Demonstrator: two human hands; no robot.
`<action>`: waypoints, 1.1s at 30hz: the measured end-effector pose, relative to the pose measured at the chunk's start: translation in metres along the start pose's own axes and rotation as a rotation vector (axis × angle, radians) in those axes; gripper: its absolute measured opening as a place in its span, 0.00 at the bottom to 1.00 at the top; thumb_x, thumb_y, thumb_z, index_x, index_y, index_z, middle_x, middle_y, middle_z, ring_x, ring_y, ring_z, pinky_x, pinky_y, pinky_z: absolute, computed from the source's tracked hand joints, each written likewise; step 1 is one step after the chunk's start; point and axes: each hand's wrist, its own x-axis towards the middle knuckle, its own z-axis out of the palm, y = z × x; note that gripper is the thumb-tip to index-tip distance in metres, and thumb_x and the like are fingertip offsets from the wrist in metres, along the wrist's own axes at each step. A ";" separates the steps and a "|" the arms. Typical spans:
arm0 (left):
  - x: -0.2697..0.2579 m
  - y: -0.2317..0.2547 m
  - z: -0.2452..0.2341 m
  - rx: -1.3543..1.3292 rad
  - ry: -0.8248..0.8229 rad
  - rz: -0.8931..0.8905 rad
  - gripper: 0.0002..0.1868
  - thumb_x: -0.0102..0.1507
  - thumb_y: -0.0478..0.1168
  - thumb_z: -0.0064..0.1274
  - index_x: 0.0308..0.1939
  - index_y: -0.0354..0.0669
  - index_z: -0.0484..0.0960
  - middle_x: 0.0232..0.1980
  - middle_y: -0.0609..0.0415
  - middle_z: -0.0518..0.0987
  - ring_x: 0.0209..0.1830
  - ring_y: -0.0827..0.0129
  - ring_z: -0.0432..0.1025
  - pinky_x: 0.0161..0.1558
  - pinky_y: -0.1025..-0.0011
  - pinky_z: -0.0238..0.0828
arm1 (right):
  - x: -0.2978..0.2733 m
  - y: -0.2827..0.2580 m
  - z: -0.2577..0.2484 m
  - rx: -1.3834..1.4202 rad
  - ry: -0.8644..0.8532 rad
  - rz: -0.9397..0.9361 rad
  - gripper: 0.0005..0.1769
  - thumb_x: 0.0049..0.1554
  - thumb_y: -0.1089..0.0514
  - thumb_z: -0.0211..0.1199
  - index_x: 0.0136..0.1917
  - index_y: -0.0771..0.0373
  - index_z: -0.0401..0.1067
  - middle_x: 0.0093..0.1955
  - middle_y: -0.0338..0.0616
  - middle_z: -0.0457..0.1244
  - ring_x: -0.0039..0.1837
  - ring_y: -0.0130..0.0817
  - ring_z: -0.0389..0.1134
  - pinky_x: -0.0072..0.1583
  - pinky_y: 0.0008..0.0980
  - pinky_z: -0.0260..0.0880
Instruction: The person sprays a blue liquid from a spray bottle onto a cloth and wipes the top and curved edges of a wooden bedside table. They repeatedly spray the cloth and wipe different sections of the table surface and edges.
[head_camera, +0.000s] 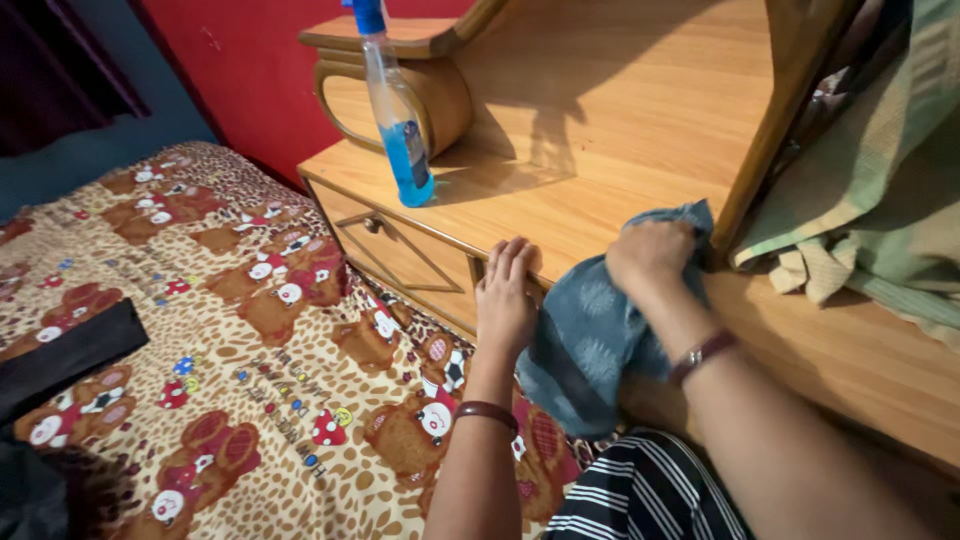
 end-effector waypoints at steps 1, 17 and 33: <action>-0.001 -0.001 0.001 -0.003 -0.002 -0.005 0.29 0.59 0.33 0.50 0.65 0.47 0.73 0.73 0.53 0.69 0.78 0.55 0.58 0.66 0.52 0.61 | -0.015 -0.001 0.003 -0.035 -0.027 -0.066 0.25 0.66 0.54 0.44 0.58 0.63 0.81 0.64 0.60 0.71 0.65 0.56 0.71 0.68 0.60 0.63; 0.000 0.005 -0.003 0.014 0.050 -0.002 0.24 0.62 0.34 0.47 0.64 0.48 0.74 0.72 0.53 0.71 0.76 0.56 0.60 0.64 0.52 0.64 | -0.020 -0.017 -0.012 0.045 0.069 -0.094 0.22 0.61 0.51 0.50 0.53 0.64 0.81 0.61 0.62 0.69 0.65 0.61 0.65 0.64 0.60 0.63; 0.000 0.001 -0.004 0.012 -0.018 -0.013 0.25 0.62 0.33 0.50 0.65 0.48 0.74 0.73 0.53 0.70 0.77 0.56 0.59 0.63 0.53 0.64 | 0.044 0.022 -0.004 0.143 0.039 0.054 0.30 0.58 0.42 0.53 0.60 0.69 0.75 0.67 0.63 0.63 0.71 0.63 0.58 0.66 0.58 0.59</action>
